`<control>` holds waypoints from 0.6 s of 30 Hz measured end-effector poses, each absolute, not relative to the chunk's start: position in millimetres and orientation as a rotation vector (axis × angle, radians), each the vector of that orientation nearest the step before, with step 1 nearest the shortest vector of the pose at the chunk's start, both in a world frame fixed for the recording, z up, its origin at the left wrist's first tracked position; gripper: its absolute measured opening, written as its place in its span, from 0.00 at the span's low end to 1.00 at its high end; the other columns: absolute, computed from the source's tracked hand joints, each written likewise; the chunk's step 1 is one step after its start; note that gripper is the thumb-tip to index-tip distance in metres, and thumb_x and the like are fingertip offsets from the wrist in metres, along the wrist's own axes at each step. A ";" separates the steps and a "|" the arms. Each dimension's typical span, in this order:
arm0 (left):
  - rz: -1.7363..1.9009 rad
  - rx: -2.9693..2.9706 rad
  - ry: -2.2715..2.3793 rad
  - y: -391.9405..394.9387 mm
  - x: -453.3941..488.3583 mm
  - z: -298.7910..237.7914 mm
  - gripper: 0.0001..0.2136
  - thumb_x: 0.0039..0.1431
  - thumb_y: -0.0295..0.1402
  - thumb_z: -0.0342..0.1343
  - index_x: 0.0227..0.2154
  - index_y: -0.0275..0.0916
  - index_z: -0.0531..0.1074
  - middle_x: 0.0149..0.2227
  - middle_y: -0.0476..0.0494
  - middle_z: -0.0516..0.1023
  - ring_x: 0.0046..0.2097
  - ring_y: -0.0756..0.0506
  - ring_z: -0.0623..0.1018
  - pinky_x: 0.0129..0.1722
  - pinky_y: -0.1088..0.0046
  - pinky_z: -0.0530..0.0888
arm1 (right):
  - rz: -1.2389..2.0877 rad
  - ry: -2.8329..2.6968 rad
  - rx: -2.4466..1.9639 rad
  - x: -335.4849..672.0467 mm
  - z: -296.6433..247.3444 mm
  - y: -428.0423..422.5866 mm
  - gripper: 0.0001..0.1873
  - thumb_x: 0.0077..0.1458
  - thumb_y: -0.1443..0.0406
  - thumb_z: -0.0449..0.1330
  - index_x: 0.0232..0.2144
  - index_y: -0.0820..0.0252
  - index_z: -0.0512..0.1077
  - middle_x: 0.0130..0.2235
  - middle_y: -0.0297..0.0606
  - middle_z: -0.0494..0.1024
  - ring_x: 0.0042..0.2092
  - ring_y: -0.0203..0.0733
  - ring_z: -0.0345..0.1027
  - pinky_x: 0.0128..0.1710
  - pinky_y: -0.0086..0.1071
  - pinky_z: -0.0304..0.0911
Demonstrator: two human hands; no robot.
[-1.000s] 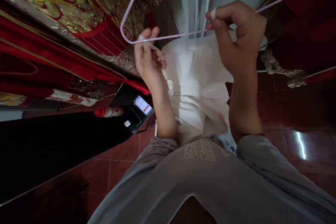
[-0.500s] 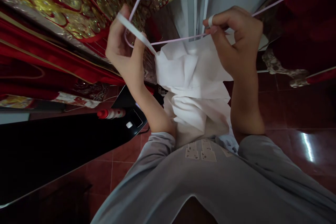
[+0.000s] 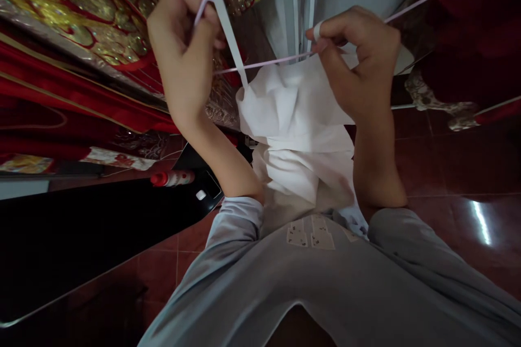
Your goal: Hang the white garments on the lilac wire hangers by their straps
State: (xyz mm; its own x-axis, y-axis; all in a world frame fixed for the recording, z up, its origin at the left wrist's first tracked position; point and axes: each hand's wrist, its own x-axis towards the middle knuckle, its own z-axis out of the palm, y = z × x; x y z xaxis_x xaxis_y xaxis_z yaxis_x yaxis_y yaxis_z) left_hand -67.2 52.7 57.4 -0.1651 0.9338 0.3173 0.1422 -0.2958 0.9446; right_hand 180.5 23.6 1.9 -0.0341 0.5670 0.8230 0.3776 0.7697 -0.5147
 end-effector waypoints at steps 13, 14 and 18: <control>1.949 0.873 0.936 29.0 2.4 -3.9 0.21 0.83 0.30 0.34 0.32 0.41 0.65 0.34 0.43 0.79 0.32 0.47 0.76 0.36 0.71 0.70 | 0.314 -1.621 -0.719 165.5 -3.4 14.5 0.14 0.71 0.62 0.51 0.51 0.50 0.75 0.52 0.32 0.80 0.48 0.35 0.77 0.55 0.36 0.71; 1.957 0.892 0.929 28.2 4.1 -3.8 0.20 0.83 0.30 0.34 0.32 0.41 0.64 0.34 0.43 0.80 0.33 0.47 0.77 0.37 0.70 0.70 | 0.329 -1.612 -0.691 167.8 -2.7 15.5 0.15 0.71 0.63 0.51 0.51 0.53 0.76 0.51 0.33 0.81 0.48 0.36 0.78 0.54 0.36 0.71; 1.957 0.935 0.927 26.3 2.5 -3.9 0.20 0.83 0.30 0.34 0.33 0.42 0.64 0.31 0.44 0.78 0.35 0.45 0.79 0.40 0.69 0.70 | 0.124 -1.516 -0.590 197.4 -0.5 24.1 0.15 0.68 0.66 0.55 0.46 0.50 0.82 0.41 0.31 0.82 0.45 0.38 0.76 0.51 0.37 0.70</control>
